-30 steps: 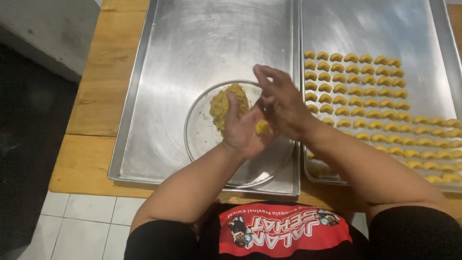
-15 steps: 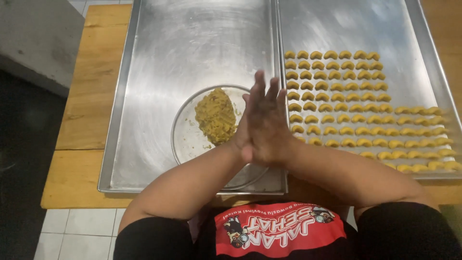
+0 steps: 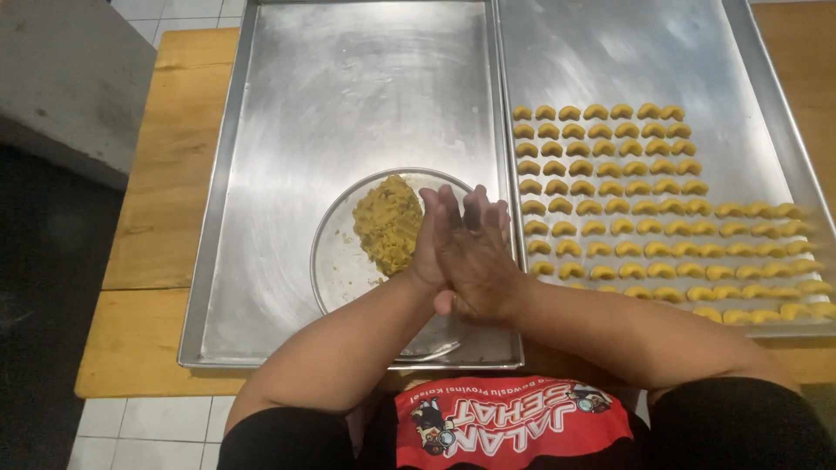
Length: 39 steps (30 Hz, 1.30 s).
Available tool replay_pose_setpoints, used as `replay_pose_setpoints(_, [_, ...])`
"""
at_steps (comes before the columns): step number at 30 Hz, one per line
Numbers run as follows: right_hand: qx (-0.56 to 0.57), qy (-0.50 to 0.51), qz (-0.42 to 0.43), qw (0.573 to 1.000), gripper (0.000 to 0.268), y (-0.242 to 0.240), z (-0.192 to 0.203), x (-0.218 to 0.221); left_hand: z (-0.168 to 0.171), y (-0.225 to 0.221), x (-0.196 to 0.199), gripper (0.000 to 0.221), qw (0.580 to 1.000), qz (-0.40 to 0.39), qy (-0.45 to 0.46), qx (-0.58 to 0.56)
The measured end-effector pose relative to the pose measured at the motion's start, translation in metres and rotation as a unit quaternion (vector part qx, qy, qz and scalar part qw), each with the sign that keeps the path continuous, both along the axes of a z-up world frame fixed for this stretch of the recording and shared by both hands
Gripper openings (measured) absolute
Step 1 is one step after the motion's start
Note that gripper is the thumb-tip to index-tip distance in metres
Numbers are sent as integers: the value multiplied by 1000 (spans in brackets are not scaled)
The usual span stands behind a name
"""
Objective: Shaping dough into crescent-shaped cookies and arranging them on a baking tray.
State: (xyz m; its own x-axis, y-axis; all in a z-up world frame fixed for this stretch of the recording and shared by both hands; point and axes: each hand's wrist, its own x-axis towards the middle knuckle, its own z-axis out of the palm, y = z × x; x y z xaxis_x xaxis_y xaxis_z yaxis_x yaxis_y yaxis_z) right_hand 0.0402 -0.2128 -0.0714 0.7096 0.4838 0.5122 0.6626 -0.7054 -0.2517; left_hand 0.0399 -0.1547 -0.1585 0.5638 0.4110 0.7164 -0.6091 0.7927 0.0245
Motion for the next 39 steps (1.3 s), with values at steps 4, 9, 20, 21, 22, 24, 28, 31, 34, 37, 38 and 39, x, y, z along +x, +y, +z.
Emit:
replay_pose_setpoints(4, [-31,8,3,999,118,1,0,2,148,78,-41,97,816,-475,317,87])
replay_pose_setpoints(9, [15,-18,-19,1000,107,17,40,-8,161,67,-49,89,780,-505,357,95])
replay_pose_setpoints(20, [30,-1,-25,999,123,0,32,0,160,65,-50,115,803,-503,305,99])
replay_pose_setpoints(21, [61,19,-29,998,121,3,42,-1,145,55,-51,108,828,-494,256,62])
replay_pose_setpoints(22, [61,19,-29,998,121,6,39,-10,128,37,-39,108,828,-494,256,62])
replay_pose_setpoints(24, [32,-2,21,999,126,13,32,-28,94,3,-14,132,994,-94,-17,-57])
replay_pose_setpoints(28, [-12,-36,98,994,132,14,6,-41,145,64,-46,73,845,-403,352,-17])
replay_pose_setpoints(31, [-46,21,-30,998,124,-5,2,-11,159,78,-44,115,809,-437,351,178])
replay_pose_setpoints(34, [11,-5,-28,1000,117,1,33,0,158,72,-45,120,797,-482,324,167])
replay_pose_setpoints(37, [4,-7,-1,1000,125,24,31,-18,161,72,-48,114,793,-478,344,158])
replay_pose_setpoints(38, [7,-30,45,999,130,31,27,-29,162,73,-49,109,790,-473,360,151])
replay_pose_setpoints(39, [11,-52,92,994,136,39,23,-39,163,75,-50,104,788,-467,375,144])
